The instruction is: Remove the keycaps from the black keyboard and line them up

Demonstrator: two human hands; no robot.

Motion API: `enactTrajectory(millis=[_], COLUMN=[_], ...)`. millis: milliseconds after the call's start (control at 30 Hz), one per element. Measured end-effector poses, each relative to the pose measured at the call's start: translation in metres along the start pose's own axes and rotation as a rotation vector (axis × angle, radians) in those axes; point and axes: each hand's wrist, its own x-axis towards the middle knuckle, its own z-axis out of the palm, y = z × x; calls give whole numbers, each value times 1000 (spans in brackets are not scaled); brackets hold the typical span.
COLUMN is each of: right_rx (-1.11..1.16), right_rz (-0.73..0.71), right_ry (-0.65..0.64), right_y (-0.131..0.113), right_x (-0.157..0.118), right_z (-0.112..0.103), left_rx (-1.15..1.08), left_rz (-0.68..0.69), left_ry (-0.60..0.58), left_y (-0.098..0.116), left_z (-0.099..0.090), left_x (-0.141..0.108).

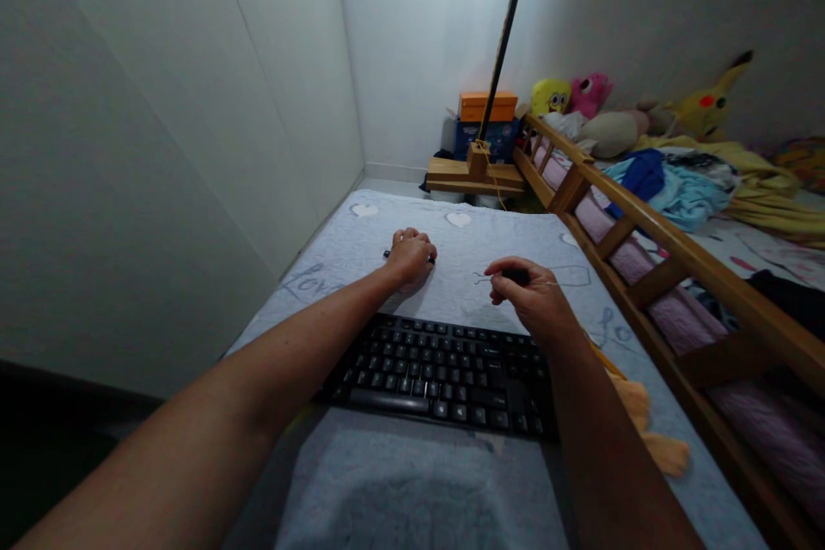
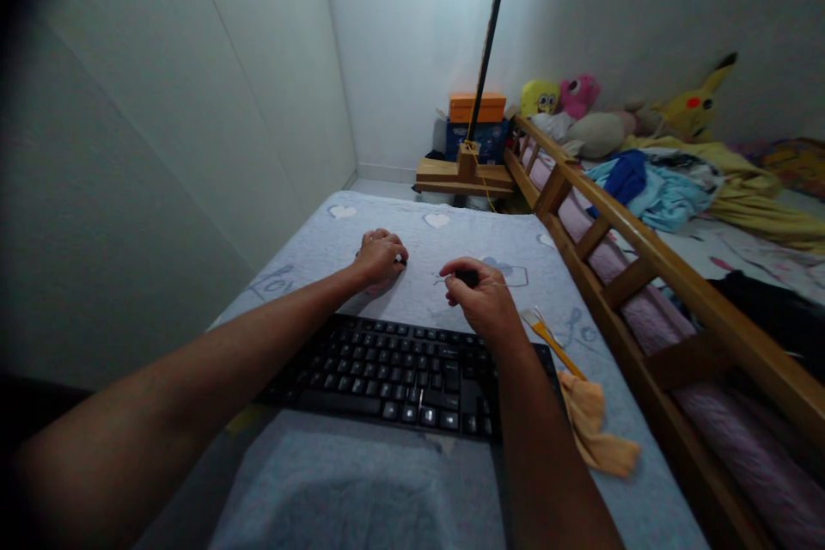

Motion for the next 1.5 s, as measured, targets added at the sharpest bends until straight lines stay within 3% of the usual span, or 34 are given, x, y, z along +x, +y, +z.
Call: enactTrajectory(millis=[267, 467, 633, 700, 800, 933, 1067, 1267, 1500], right_rx=[-10, -93, -181, -213, -236, -256, -309, -404, -502], right_rz=[13, 54, -123, -173, -114, -39, -92, -238, -344], right_ry=[-89, -309, -386, -397, -393, -407, -415, -394, -421], right_y=[-4, -8, -5, -4, -4, -3, -1, 6, 8], right_x=[-1, -6, -10, -12, -14, -16, -18, -20, -23], right_z=[4, 14, 31, 38, 47, 55, 60, 66, 70], left_rx=[46, 31, 6, -37, -105, -187, -228, -431, -808], left_rz=[5, -4, -8, -28, -91, -124, -149, -129, -249], left_ry=[-7, -5, 13, 47, 77, 3, -58, -58, -219], left_y=[5, 6, 8, 7, 5, 0, -13, -43, -66], left_z=[-1, -5, -24, -37, -56, -73, -81, -82, -59], left_x=[1, -1, -9, -17, -39, -75, -101, -108, -111])
